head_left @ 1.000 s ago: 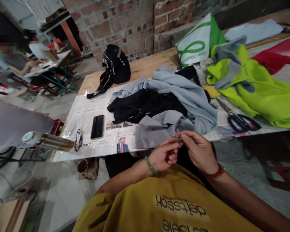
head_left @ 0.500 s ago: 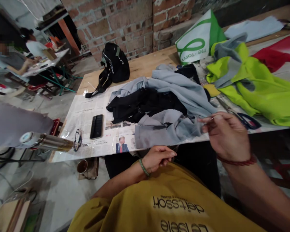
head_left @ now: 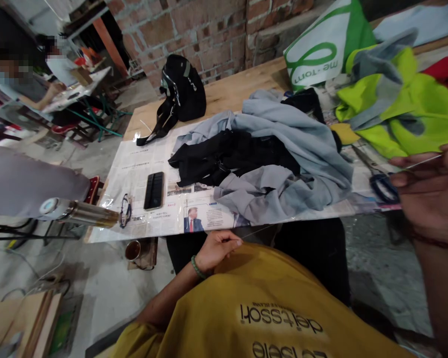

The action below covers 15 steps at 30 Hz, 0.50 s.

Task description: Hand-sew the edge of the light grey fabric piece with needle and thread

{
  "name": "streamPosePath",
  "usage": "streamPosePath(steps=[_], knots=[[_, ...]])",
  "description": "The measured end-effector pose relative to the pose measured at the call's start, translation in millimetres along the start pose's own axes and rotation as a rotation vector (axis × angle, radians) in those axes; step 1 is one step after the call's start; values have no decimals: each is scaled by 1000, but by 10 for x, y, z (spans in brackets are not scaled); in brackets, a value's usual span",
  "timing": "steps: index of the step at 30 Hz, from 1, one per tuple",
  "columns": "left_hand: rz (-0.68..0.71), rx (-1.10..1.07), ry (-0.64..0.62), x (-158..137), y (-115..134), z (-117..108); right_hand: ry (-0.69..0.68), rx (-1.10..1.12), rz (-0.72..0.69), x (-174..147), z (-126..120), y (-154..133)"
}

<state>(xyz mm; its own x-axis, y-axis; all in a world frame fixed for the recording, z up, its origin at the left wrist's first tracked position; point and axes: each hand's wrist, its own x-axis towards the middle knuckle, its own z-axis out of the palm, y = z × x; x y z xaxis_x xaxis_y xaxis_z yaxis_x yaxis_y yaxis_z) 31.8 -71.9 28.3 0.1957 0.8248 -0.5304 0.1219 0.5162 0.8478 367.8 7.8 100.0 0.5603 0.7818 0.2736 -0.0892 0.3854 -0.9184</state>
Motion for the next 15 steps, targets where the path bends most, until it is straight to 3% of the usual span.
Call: streamPosePath(steps=[9, 12, 15], knots=[[167, 100, 211, 36, -80, -274, -5, 109, 316, -156, 215, 187], [171, 136, 249, 0, -139, -384, 35, 148, 441, -156, 239, 255], [188, 268, 253, -65, -235, -517, -34, 180, 519, -145, 241, 316]])
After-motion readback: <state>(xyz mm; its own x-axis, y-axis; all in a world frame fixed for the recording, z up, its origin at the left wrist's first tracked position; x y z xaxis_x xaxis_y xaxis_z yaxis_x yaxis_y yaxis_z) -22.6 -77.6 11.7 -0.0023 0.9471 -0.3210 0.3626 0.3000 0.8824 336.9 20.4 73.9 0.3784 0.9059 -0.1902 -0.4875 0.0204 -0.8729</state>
